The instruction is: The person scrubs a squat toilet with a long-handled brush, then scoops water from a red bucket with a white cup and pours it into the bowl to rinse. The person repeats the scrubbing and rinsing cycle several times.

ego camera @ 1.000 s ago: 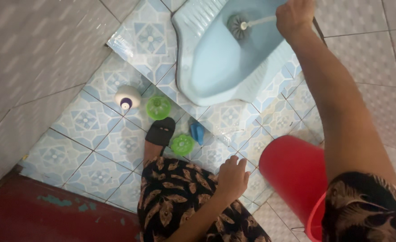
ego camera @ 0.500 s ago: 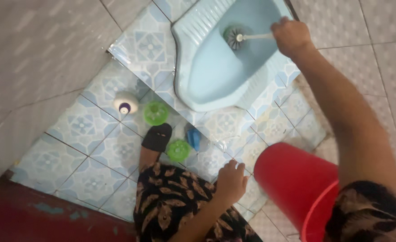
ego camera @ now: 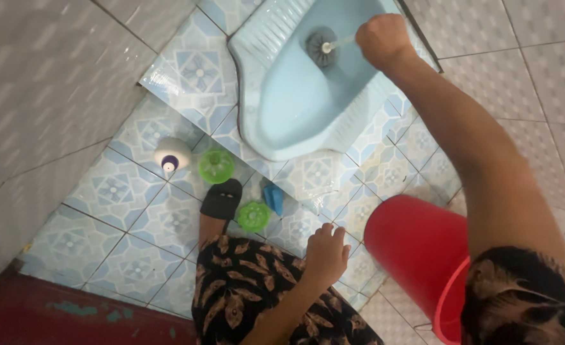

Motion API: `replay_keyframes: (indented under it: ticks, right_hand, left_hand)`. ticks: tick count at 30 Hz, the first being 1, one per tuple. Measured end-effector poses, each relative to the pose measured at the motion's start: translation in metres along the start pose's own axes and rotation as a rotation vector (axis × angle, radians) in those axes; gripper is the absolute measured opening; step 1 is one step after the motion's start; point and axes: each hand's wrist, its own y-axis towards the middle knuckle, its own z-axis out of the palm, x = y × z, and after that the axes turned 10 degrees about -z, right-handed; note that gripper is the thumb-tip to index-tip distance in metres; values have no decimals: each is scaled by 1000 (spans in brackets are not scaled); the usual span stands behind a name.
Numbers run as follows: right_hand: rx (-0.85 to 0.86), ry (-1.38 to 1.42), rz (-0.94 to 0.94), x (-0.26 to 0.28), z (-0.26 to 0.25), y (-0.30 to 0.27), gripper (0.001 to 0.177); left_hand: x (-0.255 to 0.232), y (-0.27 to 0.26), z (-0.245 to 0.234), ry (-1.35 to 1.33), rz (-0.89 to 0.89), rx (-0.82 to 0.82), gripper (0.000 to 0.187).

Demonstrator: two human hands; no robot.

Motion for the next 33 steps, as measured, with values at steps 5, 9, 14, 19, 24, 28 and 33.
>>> replay_keyframes:
  ticks: [5, 9, 14, 19, 24, 28, 33]
  right_hand:
    - [223, 560, 568, -33, 61, -22, 25]
    - [347, 1607, 1077, 0, 117, -75, 19]
    - [611, 2339, 1070, 19, 156, -105, 36]
    - [262, 2883, 1000, 35, 142, -112, 31]
    - [146, 2208, 1033, 76, 96, -83, 26]
    - [31, 1063, 497, 47, 63, -53, 31]
    - [196, 192, 88, 9, 15, -23, 11]
  left_hand:
    - [0, -1, -1, -11, 41, -37, 39]
    - [-4, -3, 2, 14, 46, -49, 36]
    - [-4, -1, 6, 38, 46, -1, 33]
    - [-5, -6, 15, 47, 90, -34, 34]
    - [-4, -5, 15, 89, 92, -30, 30]
    - [-6, -9, 15, 73, 67, 20, 32]
    - [-7, -9, 8, 25, 97, -50, 32]
